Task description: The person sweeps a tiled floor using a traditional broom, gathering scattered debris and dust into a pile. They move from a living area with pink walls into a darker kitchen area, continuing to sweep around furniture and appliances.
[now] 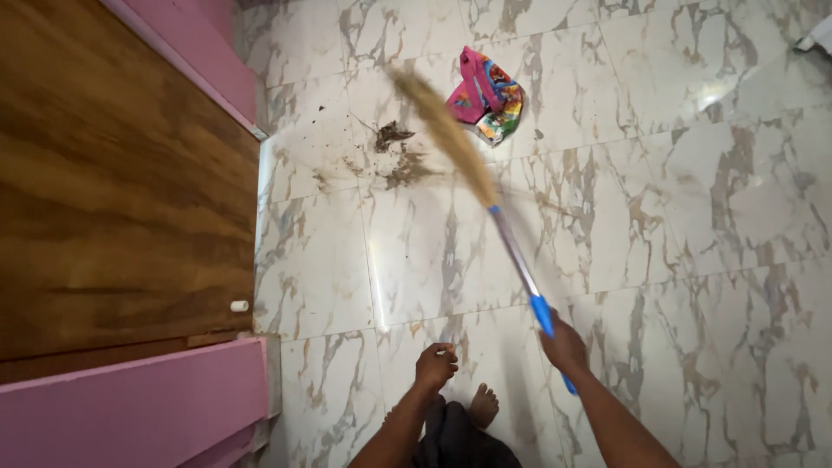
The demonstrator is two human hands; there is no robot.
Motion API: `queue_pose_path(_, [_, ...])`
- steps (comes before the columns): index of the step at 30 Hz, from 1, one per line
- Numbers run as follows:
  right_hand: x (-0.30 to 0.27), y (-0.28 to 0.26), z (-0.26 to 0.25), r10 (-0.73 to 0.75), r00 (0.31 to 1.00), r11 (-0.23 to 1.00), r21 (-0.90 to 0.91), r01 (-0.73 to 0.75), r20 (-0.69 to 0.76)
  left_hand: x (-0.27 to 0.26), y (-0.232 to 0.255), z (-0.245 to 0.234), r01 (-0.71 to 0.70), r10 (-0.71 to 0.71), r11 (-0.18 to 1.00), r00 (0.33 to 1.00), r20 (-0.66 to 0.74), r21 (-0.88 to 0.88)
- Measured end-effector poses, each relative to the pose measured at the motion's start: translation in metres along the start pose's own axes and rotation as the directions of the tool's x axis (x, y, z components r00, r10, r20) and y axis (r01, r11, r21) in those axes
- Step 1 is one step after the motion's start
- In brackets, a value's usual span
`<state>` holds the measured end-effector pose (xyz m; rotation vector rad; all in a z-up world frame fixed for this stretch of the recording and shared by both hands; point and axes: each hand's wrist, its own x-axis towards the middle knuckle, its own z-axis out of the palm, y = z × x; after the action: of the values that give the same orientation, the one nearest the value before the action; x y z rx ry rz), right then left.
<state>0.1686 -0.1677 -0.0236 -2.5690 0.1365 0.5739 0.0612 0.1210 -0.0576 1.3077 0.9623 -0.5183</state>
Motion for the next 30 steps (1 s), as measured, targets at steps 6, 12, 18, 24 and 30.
queue_pose_path(6, [-0.066,0.046,-0.049,0.247,0.948,0.968,0.087,-0.234,-0.202,0.0,0.001,-0.003,-0.021,0.019,0.996,0.999,0.025,0.083])
queue_pose_path(12, [-0.037,0.083,-0.08,0.605,0.796,0.732,0.396,-0.555,-0.002,-0.008,-0.007,-0.015,0.002,-0.004,0.998,1.0,0.026,0.07])
queue_pose_path(18, [0.02,0.111,0.03,0.018,1.0,0.973,-0.228,-0.021,-0.015,-0.02,-0.022,-0.044,0.046,-0.046,0.999,0.999,-0.015,0.013])
queue_pose_path(24, [0.043,-0.04,0.08,0.091,0.961,0.996,-0.03,-0.086,0.26,-0.014,-0.014,-0.043,0.014,-0.014,0.997,1.0,0.0,0.075])
queue_pose_path(30, [0.034,-0.122,0.059,0.078,0.946,0.975,0.174,-0.138,0.315,-0.021,0.009,-0.025,-0.037,0.034,0.998,0.998,0.049,0.055])
